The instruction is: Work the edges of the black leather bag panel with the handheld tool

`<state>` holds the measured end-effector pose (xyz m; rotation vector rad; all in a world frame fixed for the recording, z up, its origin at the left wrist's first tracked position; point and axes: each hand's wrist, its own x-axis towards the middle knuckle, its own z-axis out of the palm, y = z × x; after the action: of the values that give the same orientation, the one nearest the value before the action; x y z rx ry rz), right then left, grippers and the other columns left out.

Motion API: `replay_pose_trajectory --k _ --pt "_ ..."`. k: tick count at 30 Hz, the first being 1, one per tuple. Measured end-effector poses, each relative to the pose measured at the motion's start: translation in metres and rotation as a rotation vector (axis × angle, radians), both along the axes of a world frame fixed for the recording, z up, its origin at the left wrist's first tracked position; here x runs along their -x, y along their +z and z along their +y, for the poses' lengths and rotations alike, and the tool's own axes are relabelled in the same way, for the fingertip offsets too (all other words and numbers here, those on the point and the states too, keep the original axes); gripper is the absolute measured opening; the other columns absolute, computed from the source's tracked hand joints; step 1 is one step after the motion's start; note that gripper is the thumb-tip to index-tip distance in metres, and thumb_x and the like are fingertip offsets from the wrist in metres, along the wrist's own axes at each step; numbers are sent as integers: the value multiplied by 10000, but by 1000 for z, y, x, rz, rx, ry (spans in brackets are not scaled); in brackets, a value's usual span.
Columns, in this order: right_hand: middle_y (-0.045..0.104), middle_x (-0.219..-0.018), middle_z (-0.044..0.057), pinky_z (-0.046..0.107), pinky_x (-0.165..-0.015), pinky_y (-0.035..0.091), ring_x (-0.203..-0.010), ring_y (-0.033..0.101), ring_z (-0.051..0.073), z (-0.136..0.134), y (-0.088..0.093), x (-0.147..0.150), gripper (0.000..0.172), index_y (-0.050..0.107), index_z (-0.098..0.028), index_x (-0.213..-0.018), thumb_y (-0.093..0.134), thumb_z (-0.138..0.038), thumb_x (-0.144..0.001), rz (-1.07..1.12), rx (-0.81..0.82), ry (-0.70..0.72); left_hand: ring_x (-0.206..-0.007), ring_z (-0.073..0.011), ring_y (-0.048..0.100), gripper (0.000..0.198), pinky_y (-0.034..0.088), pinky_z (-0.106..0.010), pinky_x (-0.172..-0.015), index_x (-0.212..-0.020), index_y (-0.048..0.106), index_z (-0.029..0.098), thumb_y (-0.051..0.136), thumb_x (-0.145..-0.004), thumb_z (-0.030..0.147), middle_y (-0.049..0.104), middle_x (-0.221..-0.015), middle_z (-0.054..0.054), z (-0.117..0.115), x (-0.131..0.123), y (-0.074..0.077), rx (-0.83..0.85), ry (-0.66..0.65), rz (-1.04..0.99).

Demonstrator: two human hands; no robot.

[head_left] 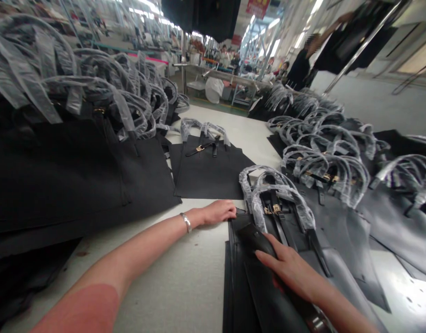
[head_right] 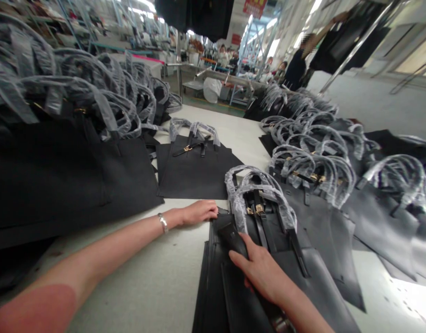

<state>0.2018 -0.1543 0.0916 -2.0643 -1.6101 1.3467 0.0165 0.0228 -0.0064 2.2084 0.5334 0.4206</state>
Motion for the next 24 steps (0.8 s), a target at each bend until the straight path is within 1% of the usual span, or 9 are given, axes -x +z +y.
replay_pose_trajectory --k 2,3,6,8,13,15,18,20,24 --pt "584 -541 -49 238 -461 462 -447 586 168 -1 1 1 462 403 -179 -1325 461 -388 -917 3 -14 -3 -620 -107 524 226 397 -206 -590 -868 628 139 433 -944 223 526 -737 2 1 2 -3 46 88 -25" --pt "592 -557 -45 237 -461 461 -452 590 168 -2 1 1 454 409 -181 -1319 461 -385 -916 7 -19 -3 -633 -108 535 233 404 -205 -600 -891 636 137 432 -951 235 538 -746 -2 1 4 -4 48 83 -37" --pt "593 -558 -44 235 -460 458 -452 592 168 -3 1 1 447 417 -176 -1315 459 -368 -914 10 -25 4 -755 -113 558 128 405 -196 -693 -871 684 176 620 -878 287 571 -825 -2 -2 7 -6 1 -75 -98" --pt "591 -548 -45 235 -457 457 -446 593 170 -2 1 1 460 413 -161 -1326 450 -363 -915 7 -26 12 -764 -103 541 97 382 -190 -693 -864 703 216 673 -848 307 558 -856 10 -5 9 -6 -94 -176 -94" --pt "678 -689 4 242 -474 469 -489 630 177 -1 1 -1 521 405 -146 -1368 445 -384 -906 -3 -24 1 -731 -104 492 119 309 -219 -580 -883 688 279 651 -859 389 510 -880 23 -8 6 -2 -356 -145 77" --pt "698 -742 16 241 -469 464 -508 642 179 -1 1 -2 535 402 -160 -1387 443 -387 -904 -5 -20 6 -746 -111 496 103 313 -225 -582 -849 676 269 653 -860 369 512 -872 24 -7 3 1 -374 -173 109" --pt "691 -708 6 241 -496 476 -510 646 179 -2 -2 -2 555 375 -159 -1415 426 -385 -910 -22 -17 -4 -786 -121 515 86 348 -216 -634 -786 653 238 668 -848 295 531 -840 26 -5 -1 2 -328 -220 121" --pt "686 -706 9 241 -516 488 -518 651 177 -3 -3 -1 560 375 -142 -1413 421 -389 -913 -33 -21 -18 -780 -127 516 94 363 -214 -660 -782 644 218 650 -858 273 534 -828 20 -2 -2 0 -289 -176 115" --pt "682 -714 21 238 -509 493 -510 643 172 -4 -2 1 585 367 -109 -1411 429 -400 -907 -22 -24 -29 -752 -126 512 141 384 -214 -679 -809 642 165 573 -901 248 527 -832 -4 3 -1 -5 -124 154 -31"
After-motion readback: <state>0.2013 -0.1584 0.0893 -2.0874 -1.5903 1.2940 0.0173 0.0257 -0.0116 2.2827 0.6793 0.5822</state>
